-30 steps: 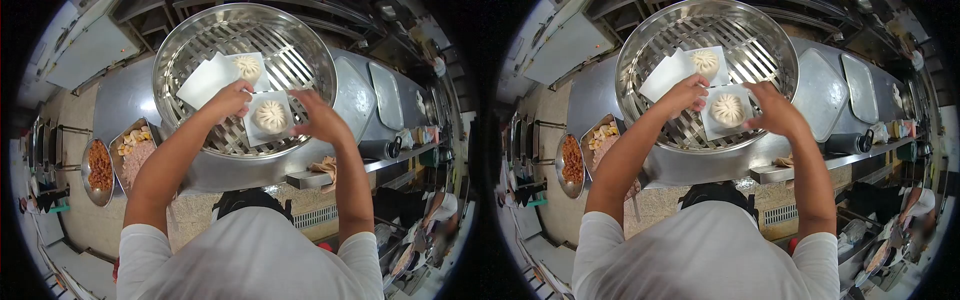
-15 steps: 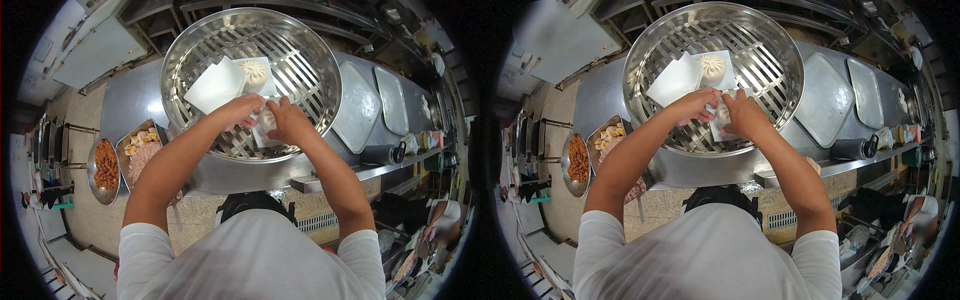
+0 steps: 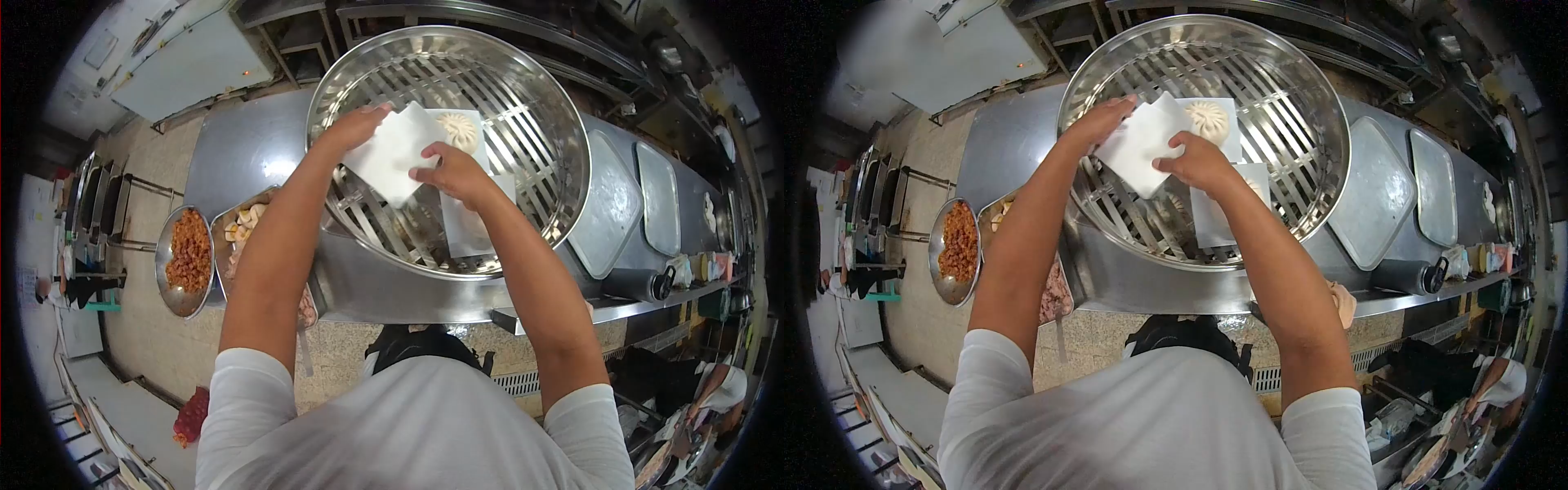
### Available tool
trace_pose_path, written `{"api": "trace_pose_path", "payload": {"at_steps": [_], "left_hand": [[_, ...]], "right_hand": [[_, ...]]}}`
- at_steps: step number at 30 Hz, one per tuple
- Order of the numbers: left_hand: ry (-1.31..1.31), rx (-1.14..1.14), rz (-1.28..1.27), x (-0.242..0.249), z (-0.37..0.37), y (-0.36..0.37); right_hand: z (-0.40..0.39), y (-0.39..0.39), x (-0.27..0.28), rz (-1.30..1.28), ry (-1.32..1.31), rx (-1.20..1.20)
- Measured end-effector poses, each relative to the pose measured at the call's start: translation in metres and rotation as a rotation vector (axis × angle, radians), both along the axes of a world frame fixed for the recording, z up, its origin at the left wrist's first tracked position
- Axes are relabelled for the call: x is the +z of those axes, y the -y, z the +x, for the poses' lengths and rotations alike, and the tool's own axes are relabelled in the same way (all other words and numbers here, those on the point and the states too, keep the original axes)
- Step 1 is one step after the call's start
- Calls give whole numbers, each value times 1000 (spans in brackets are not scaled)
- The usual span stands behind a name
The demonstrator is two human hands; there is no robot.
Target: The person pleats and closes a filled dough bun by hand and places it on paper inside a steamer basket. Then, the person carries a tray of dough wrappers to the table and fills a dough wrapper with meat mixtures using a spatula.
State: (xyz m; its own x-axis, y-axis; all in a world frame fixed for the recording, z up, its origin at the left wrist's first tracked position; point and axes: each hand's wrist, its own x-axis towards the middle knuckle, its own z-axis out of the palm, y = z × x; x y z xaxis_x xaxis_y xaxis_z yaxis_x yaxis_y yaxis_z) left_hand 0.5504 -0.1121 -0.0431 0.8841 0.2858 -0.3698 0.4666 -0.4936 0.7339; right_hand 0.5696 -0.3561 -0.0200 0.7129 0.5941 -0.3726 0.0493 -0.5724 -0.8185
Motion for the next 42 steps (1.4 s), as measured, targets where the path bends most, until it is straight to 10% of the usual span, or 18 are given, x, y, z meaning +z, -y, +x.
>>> {"api": "trace_pose_path", "payload": {"at_steps": [11, 19, 22, 23, 25, 30, 42], "left_hand": [[87, 7, -65, 15, -19, 10], [610, 322, -474, 97, -174, 29], [605, 452, -485, 90, -245, 58], [600, 476, -527, 87, -266, 65], [666, 550, -614, 84, -306, 77], [978, 659, -866, 89, -379, 97], [1529, 1457, -581, 63, -667, 59]], "right_hand": [[-5, -28, -29, 96, 382, -148], [-25, -14, 27, 577, -169, -108], [-16, -3, -5, 25, 112, 16], [-5, 2, -27, -22, 752, 125], [-51, -14, 29, 188, 540, -79], [-194, -72, 83, 821, 23, 425], [-552, -208, 65, 636, -433, 1415]]}}
